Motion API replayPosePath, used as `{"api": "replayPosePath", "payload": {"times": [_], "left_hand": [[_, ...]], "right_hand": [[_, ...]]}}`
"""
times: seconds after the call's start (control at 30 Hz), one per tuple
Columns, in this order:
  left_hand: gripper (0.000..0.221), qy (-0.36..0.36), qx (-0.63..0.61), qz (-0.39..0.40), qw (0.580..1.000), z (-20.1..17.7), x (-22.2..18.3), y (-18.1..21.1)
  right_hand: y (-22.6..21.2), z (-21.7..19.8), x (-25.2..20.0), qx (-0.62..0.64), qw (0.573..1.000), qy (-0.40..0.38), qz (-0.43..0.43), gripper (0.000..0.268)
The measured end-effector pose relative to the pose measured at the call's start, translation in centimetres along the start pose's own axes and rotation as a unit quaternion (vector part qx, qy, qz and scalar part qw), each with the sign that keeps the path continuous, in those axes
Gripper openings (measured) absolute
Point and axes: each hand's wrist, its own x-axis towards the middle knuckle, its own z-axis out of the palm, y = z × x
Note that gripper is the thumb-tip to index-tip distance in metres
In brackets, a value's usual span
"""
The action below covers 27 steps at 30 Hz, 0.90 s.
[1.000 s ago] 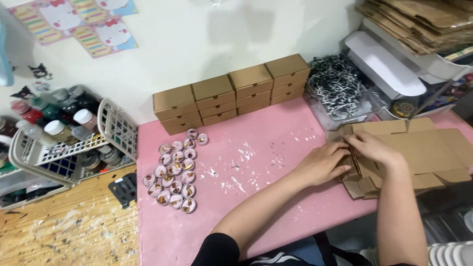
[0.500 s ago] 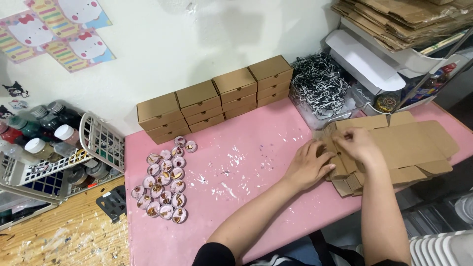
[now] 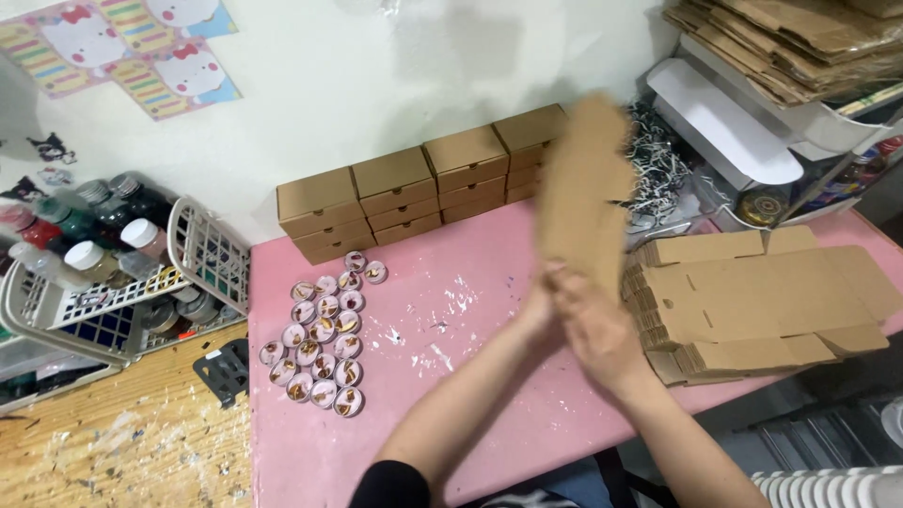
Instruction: Assembling small cardboard boxes and filling them with shredded paper and small items.
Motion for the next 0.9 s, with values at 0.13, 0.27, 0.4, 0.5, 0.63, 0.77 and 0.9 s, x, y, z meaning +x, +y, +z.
{"api": "replayPosePath", "payload": {"times": [0.13,0.27,0.4,0.5,0.63,0.77,0.9], "left_hand": [[0.05,0.092,-0.182,-0.052,0.977,-5.8,-4.2,4.2],[0.072,0.112,0.064,0.173,0.976,-14.4,-6.5,3.2],[0.116,-0.027,0.323,0.147,0.934,-17.9,-10.0,4.2],[0.126,-0.022,0.454,0.067,0.888,-17.5,-10.9,4.5],[0.117,-0.036,0.478,0.168,0.861,-17.9,-10.4,3.9],[0.081,0.006,0.505,0.092,0.858,-16.8,-11.0,3.9],[0.048,0.061,0.507,0.206,0.835,-16.5,-11.0,2.8]], "right_hand": [[0.9,2.7,-0.3,-0.083,0.986,-0.106,-0.103,0.028],[-0.4,4.2,1.2,-0.034,0.953,-0.283,-0.098,0.029],[2.7,8.2,-0.5,-0.012,0.912,-0.38,-0.155,0.024],[0.6,7.7,1.0,0.009,0.898,-0.398,-0.186,0.021],[0.7,6.7,1.8,0.1,0.903,-0.407,-0.093,0.02],[5.3,6.1,0.0,0.266,0.925,-0.238,0.129,0.017],[11.2,5.0,-0.1,0.074,0.954,-0.094,0.274,0.033]]}}
